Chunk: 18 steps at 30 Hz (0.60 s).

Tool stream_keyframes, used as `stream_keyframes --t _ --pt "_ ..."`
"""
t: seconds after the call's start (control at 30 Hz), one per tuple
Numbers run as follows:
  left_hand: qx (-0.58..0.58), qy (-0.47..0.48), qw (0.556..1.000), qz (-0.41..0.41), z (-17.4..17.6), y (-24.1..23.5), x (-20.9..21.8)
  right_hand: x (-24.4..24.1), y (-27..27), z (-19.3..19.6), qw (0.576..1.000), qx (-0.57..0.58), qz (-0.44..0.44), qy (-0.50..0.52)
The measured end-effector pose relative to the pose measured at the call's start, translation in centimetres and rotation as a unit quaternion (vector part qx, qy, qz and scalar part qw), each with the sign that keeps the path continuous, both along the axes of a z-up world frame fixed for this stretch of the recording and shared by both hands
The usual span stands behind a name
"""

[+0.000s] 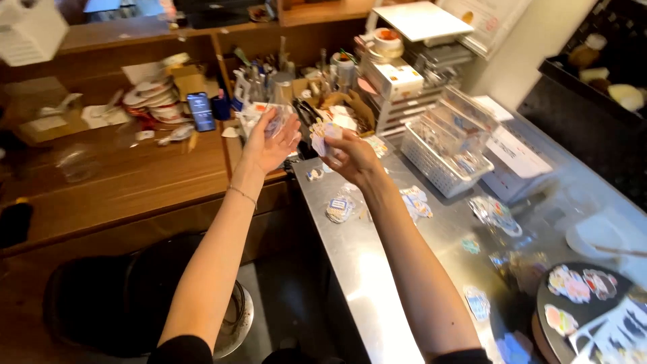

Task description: Sorting and packaging various decorative stickers into small plastic bags on a stainless steel table.

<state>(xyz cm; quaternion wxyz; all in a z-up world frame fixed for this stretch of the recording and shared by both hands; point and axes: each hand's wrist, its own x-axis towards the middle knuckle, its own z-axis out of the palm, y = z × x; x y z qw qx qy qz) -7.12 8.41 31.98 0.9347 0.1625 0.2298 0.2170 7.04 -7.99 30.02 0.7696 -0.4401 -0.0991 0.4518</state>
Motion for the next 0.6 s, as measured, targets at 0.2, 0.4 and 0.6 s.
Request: stream_keyframes --t 0.2,0.4,0.6 --pt "0.139 -0.002 0.982 -0.127 -4.8 -8.7 4.9 0.2 -13.5 -7.8 0.981 -0.081 -0.169 -0.046" --pt "0.308 0.051 0.899 -0.305 -14.8 -19.1 7.5 -1.9 -26.9 -30.2 0.821 -0.47 -0.274 -0.173" --pt "0.325 0.102 0.826 -0.45 -26.8 -23.8 10.2 -5.3 -29.8 -35.7 0.697 -0.571 -0.373 -0.22"
